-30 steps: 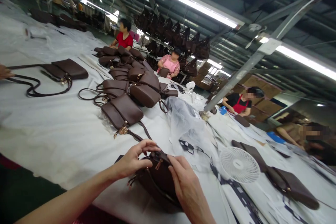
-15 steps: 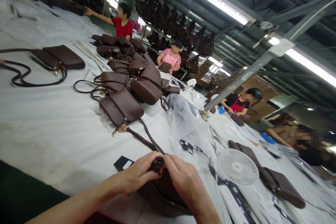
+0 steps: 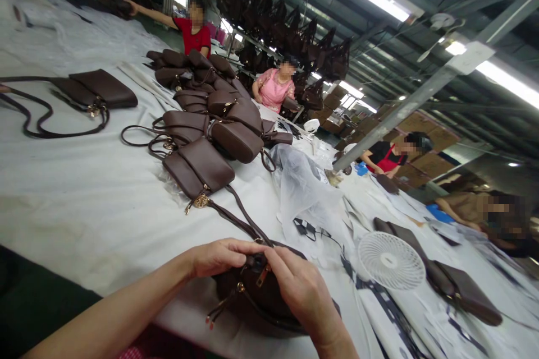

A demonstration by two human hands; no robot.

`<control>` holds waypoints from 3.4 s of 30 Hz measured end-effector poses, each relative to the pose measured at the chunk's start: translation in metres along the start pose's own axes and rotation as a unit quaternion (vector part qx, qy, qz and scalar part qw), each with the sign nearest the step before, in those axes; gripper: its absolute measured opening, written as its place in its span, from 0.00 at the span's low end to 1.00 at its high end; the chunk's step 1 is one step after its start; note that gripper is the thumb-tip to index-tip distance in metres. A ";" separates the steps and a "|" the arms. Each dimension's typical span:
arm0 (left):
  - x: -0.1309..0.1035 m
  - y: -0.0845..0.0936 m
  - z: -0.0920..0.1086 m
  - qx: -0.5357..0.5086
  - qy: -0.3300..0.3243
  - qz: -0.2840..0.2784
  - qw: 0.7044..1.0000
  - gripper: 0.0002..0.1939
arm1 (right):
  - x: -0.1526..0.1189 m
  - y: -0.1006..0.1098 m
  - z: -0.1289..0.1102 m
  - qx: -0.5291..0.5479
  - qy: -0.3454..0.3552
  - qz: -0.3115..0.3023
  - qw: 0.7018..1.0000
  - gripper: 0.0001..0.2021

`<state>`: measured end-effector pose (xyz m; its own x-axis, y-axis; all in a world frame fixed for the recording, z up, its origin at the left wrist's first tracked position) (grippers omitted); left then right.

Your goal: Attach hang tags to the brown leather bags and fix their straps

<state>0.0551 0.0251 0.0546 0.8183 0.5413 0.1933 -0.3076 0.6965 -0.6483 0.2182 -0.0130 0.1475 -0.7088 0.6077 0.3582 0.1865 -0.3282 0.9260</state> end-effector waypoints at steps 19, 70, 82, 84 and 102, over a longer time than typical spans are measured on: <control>0.006 -0.039 0.011 0.275 -0.078 0.039 0.957 0.20 | 0.034 0.039 -0.026 -0.136 0.134 -0.039 0.981 0.18; 0.037 -0.079 -0.036 0.585 -0.280 0.086 0.756 0.19 | -0.074 0.047 -0.009 0.096 -0.321 0.026 0.942 0.10; 0.042 -0.069 -0.037 0.505 -0.224 0.086 0.829 0.22 | -0.049 0.052 0.001 0.204 -0.229 -0.045 0.951 0.11; 0.041 -0.070 -0.045 0.512 -0.211 0.137 0.822 0.26 | -0.049 0.050 0.001 0.184 -0.246 -0.044 0.950 0.12; 0.059 -0.045 -0.044 0.552 -0.266 0.177 0.770 0.26 | -0.033 0.040 -0.023 0.117 -0.249 -0.049 0.960 0.06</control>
<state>0.1386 0.0047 0.0630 0.3630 0.7014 0.6134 -0.9317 0.2780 0.2336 0.2331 -0.0628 0.1699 -0.3294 0.9166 0.2264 0.3244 -0.1153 0.9389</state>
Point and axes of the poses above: each hand's wrist, its own x-axis towards the middle knuckle, its own y-axis out of the back of the hand, z = x × y, the point moved 3 cm from there along x, towards the middle knuckle, and after that the axes turned 1 degree about -x, right-handed, at the moved point
